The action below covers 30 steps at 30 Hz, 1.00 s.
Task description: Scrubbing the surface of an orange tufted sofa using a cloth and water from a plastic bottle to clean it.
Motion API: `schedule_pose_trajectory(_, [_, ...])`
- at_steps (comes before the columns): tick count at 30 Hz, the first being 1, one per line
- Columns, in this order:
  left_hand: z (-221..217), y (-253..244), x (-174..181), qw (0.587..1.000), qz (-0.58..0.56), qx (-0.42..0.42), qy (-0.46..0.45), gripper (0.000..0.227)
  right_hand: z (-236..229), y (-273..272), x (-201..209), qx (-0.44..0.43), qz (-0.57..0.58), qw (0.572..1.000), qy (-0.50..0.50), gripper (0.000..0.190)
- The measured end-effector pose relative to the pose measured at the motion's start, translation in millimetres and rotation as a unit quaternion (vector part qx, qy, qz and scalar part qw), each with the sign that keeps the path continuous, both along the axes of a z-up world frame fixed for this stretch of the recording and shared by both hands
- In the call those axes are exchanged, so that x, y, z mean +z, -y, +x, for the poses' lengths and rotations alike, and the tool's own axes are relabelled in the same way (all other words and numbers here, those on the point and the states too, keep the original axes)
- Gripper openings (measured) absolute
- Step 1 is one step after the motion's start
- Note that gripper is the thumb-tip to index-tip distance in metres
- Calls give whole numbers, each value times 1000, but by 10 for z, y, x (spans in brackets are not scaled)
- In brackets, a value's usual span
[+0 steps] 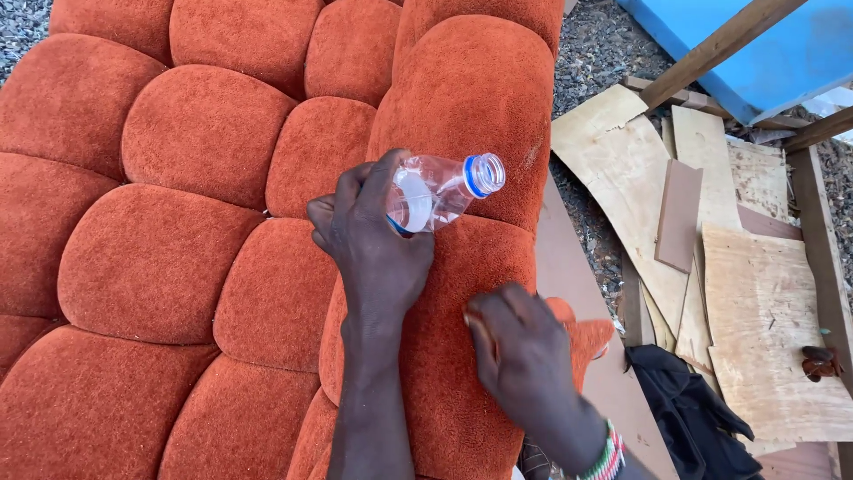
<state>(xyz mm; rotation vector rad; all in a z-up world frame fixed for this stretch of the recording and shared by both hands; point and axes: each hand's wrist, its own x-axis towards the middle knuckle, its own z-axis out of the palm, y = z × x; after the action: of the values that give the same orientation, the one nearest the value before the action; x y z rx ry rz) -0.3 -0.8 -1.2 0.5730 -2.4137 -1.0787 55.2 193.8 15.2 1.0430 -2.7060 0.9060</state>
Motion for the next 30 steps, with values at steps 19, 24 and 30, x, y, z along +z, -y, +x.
schedule_pose_trajectory(19, [-6, 41, -49, 1000, 19, -2, 4, 82, 783, -246, -25, -91, 67, 994, -5, 10])
schedule_pose_trajectory(24, [9, 38, -31, 1000, 15, 2, 1, 74, 146, -24, -43, -59, 30, 998, 20, 12])
schedule_pose_trajectory(30, [-23, 68, -68, 1000, 18, 3, 6, 81, 634, -51, -13, -99, -16, 992, 75, 16])
